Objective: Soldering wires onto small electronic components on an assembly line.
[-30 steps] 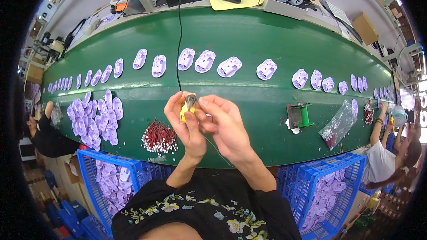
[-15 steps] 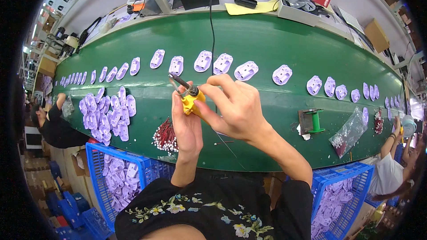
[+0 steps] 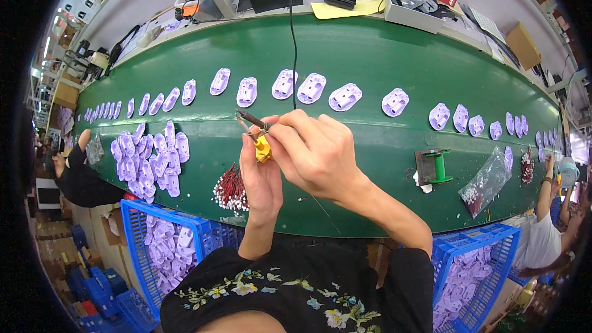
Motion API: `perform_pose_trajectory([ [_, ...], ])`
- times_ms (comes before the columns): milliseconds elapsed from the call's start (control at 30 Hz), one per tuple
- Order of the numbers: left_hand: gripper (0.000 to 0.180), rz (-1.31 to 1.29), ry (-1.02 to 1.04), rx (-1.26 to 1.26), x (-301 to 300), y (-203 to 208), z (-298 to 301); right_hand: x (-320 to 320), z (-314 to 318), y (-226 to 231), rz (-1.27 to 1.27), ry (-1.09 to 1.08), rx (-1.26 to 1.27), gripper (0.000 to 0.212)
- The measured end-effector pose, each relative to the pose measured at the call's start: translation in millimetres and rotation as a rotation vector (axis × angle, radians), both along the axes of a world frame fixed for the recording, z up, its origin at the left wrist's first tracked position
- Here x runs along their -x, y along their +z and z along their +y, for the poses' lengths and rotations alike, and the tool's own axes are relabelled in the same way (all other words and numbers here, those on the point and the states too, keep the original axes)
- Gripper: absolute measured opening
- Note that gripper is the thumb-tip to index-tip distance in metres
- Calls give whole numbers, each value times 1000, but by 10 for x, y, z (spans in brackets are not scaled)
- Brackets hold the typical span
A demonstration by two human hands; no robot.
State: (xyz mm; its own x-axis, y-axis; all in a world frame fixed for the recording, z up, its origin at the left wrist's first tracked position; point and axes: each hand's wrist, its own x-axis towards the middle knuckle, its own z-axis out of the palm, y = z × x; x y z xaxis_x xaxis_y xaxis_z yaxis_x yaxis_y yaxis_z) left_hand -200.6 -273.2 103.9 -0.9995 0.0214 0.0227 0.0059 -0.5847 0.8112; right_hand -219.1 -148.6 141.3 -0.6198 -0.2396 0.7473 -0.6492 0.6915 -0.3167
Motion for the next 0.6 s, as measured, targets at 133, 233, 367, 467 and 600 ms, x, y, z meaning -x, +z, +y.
perform_pose_trajectory([
  [133, 47, -5, -29, 34, 2, 16, 12, 30, 30, 16, 90, 11, 6, 17],
  [233, 48, 15, -57, 57, -17, 26, -15, 55, 80, 16, 196, 5, -87, 21],
  [367, 51, 33, -79, 101, -36, 54, -22, 101, 149, 32, 351, 21, -195, 26],
  [467, 54, 20, -94, 91, -49, 53, -25, 95, 162, 108, 351, 41, -235, 25],
  [600, 60, 14, -88, 91, -61, 81, -18, 56, 125, 159, 241, 89, -163, 25],
])
